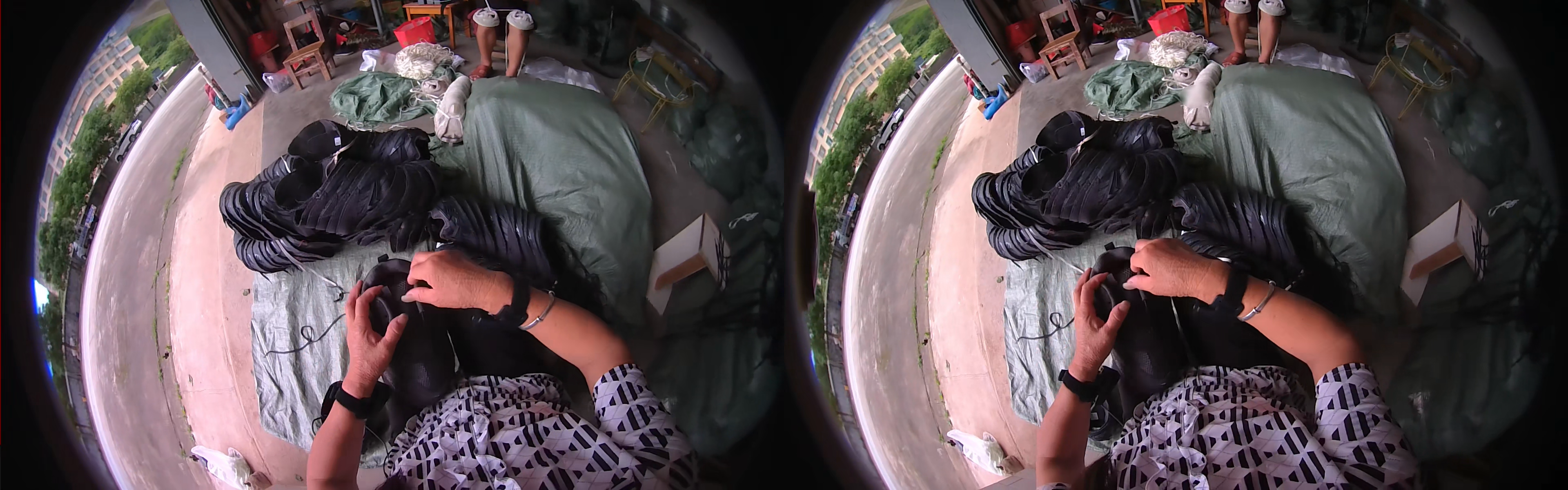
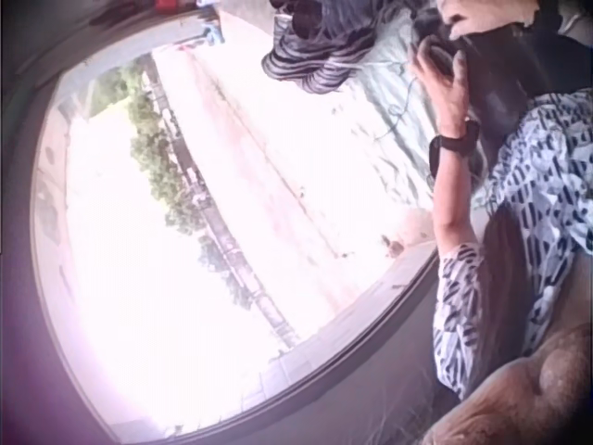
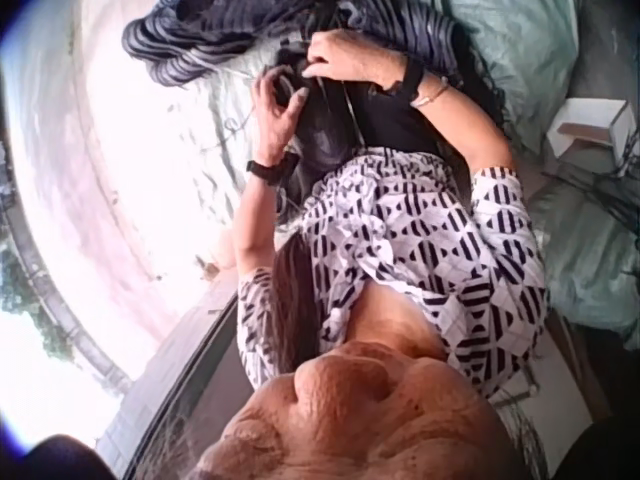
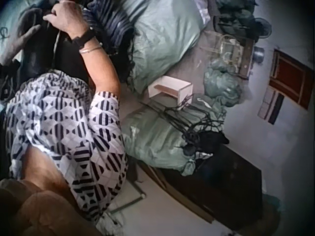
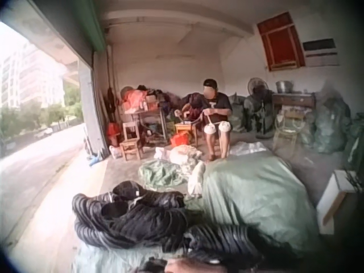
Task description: The recorder is threading laces or cords through black shoe components while sitting among large piles of materials.
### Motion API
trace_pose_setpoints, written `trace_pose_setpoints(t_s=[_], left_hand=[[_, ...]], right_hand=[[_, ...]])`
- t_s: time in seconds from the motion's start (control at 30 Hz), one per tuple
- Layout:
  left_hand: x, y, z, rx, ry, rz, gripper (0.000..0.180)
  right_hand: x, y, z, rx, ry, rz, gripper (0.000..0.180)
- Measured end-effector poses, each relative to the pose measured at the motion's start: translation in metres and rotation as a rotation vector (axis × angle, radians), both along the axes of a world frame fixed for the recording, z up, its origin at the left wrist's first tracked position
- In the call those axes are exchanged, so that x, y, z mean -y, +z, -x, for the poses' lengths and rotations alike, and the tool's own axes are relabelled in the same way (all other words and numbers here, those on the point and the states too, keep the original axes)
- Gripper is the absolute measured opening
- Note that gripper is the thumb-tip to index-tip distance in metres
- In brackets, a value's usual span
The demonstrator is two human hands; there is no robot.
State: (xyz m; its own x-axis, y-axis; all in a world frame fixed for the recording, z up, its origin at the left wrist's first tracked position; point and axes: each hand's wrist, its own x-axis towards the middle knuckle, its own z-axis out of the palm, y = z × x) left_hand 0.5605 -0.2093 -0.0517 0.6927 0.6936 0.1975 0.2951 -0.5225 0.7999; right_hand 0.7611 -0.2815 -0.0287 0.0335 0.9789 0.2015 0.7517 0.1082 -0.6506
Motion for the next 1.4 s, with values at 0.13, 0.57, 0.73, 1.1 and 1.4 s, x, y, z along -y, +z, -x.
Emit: trace_pose_setpoints(t_s=[0.13, 0.57, 0.73, 1.1, 1.4], left_hand=[[0.002, -0.011, -0.011, -0.036, -0.039, -0.062, 0.060], [-0.002, -0.013, -0.009, -0.070, -0.171, -0.082, 0.069], [-0.009, -0.018, -0.010, -0.076, -0.194, -0.012, 0.070], [0.002, -0.008, -0.013, -0.061, -0.226, 0.079, 0.067], [0.009, -0.011, -0.008, -0.195, -0.162, -0.121, 0.079]], right_hand=[[0.003, -0.017, -0.022, 0.068, 0.037, 0.168, 0.025], [0.011, -0.021, -0.055, -0.120, 0.256, 0.290, 0.029], [-0.008, -0.020, -0.034, -0.077, 0.047, 0.169, 0.030], [-0.016, -0.016, -0.043, 0.084, 0.251, 0.237, 0.024], [0.084, -0.059, -0.154, -0.849, -0.297, 0.181, 0.039]])
